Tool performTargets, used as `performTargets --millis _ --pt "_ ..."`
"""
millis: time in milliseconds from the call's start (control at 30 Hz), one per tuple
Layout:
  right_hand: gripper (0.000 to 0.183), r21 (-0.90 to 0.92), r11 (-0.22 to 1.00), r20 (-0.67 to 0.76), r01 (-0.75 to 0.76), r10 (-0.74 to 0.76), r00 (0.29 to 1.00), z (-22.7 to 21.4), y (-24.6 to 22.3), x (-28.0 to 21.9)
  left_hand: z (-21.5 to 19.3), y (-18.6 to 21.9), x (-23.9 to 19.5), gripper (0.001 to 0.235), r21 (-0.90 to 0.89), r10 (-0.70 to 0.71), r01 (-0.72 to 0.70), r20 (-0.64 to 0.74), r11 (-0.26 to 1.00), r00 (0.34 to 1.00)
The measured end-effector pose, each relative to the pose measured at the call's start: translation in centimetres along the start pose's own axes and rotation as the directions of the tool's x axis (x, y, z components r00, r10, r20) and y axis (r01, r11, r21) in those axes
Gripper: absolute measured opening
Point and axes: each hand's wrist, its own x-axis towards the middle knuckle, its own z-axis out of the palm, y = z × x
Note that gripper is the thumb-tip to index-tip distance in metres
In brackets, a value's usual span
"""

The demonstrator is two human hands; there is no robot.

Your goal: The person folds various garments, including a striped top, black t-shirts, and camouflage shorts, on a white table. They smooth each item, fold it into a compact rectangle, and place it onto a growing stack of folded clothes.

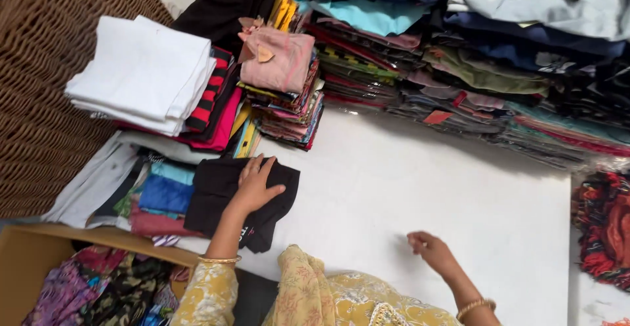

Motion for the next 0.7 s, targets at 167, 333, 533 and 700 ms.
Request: performTargets --millis 167,333,533,700 --pt "0.041 0.157 0.988 0.105 -0.002 -0.015 0.994 3.1 -0.2 -4.7 4.3 -1.2 -2.5 0.045 0.386 0.015 0.022 -0.093 0.922 0.996" --pt "0.038 0.224 0.946 -0.027 0.233 -0.233 0.972 1.7 -5.4 -7.0 3.2 10.3 -0.5 0.011 0.153 0.237 -0.192 -0.380 0.969 0.894" --pt "0.071 0.464 0.616 -0.279 0.637 -0.581 0.765 -0.7 -8.3 -10.6 2.1 28.9 -5.5 0.028 -0.306 0.564 -0.599 -0.203 0.740 0.800" --pt "0.017 0.591 0.342 -0.526 0.731 -0.524 0.670 -4.7 1.2 -9.5 1.5 33.8 -6.3 0.045 -0.450 0.521 -0.529 -0.153 0.720 0.840"
